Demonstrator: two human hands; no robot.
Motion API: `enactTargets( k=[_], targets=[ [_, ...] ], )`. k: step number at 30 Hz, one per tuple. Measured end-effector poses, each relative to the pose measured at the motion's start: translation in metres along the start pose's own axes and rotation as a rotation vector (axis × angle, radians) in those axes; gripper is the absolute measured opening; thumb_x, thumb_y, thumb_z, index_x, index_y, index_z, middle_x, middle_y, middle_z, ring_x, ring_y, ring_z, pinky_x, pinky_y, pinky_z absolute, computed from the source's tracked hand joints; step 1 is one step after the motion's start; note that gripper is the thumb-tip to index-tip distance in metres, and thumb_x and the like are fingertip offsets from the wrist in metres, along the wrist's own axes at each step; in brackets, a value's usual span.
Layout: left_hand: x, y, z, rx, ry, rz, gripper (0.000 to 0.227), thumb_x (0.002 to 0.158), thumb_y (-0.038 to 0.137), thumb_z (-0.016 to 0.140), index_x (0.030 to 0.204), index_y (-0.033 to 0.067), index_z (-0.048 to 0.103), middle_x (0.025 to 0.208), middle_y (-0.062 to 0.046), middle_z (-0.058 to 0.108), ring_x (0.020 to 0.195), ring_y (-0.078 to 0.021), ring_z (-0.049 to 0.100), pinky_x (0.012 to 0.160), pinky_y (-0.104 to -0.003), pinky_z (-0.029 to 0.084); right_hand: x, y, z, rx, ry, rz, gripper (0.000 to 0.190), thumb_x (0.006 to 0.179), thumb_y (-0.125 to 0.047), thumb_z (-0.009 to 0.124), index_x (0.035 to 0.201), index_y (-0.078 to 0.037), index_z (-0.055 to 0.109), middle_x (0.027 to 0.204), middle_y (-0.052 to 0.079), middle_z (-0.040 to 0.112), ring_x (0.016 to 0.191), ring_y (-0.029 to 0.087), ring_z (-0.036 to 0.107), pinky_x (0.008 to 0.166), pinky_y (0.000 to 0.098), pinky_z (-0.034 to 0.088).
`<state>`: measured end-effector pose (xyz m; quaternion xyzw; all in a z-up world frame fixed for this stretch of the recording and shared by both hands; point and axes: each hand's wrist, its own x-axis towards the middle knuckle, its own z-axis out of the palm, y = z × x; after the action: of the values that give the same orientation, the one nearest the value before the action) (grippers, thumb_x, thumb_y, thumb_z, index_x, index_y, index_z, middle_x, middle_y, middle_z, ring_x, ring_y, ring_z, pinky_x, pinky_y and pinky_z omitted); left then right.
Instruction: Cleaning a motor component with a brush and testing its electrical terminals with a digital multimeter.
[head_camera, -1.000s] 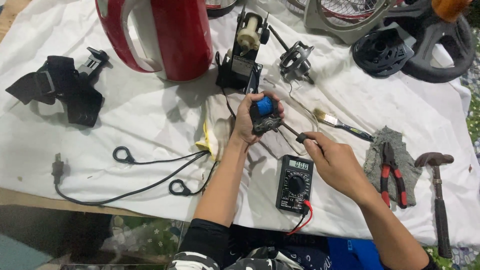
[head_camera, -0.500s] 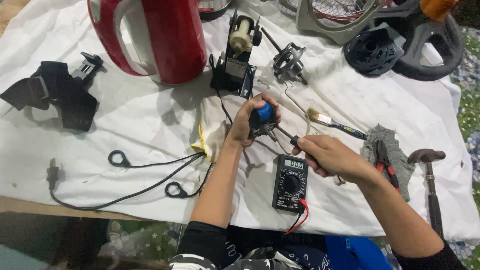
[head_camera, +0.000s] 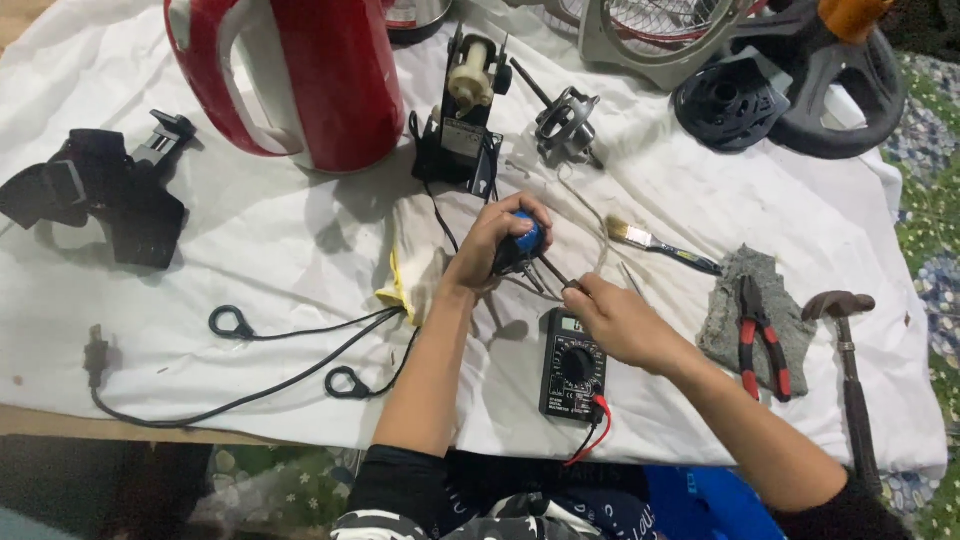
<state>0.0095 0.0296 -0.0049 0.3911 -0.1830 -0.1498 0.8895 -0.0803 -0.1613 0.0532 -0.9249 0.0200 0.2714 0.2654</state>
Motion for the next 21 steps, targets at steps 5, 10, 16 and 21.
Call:
enactTargets(
  k=[5, 10, 16, 21],
  targets=[
    [0.004, -0.019, -0.009, -0.007, 0.083, -0.072, 0.029, 0.078, 0.020, 0.064, 0.092, -0.0043, 0.070, 0.069, -0.022, 0.062, 0.068, -0.0280, 0.064, 0.062, -0.033, 0.050, -0.008, -0.023, 0.000, -0.625, 0.189, -0.117, 0.037, 0.106, -0.038, 0.040, 0.114, -0.006, 0.057, 0.075, 0.021, 0.069, 0.070, 0.039, 0.075, 0.058, 0.0476, 0.060],
    [0.016, -0.037, -0.021, -0.073, 0.182, -0.146, 0.027, 0.082, 0.024, 0.064, 0.093, -0.0007, 0.069, 0.070, -0.022, 0.062, 0.067, -0.0310, 0.066, 0.062, -0.037, 0.050, 0.002, -0.013, 0.012, -1.153, 0.657, -0.463, 0.016, 0.093, -0.012, 0.051, 0.103, -0.004, 0.061, 0.063, 0.007, 0.065, 0.051, 0.026, 0.068, 0.046, 0.0364, 0.050],
    [0.020, -0.045, -0.029, -0.199, 0.305, -0.267, 0.027, 0.084, 0.031, 0.060, 0.092, 0.0069, 0.071, 0.074, -0.018, 0.066, 0.071, -0.0275, 0.070, 0.068, -0.035, 0.055, 0.010, -0.019, 0.004, -1.284, 1.064, -0.807, 0.007, 0.089, -0.009, 0.063, 0.090, -0.015, 0.067, 0.066, -0.001, 0.048, 0.053, 0.015, 0.050, 0.049, 0.0289, 0.039],
    [0.016, -0.039, -0.031, -0.310, 0.387, -0.276, 0.028, 0.084, 0.033, 0.063, 0.090, 0.0081, 0.073, 0.073, -0.019, 0.068, 0.068, -0.0276, 0.071, 0.066, -0.035, 0.058, 0.004, -0.022, 0.005, -1.004, 0.640, -0.437, 0.029, 0.100, -0.032, 0.057, 0.106, -0.005, 0.065, 0.081, 0.008, 0.054, 0.066, 0.028, 0.065, 0.056, 0.0378, 0.053]
  ],
)
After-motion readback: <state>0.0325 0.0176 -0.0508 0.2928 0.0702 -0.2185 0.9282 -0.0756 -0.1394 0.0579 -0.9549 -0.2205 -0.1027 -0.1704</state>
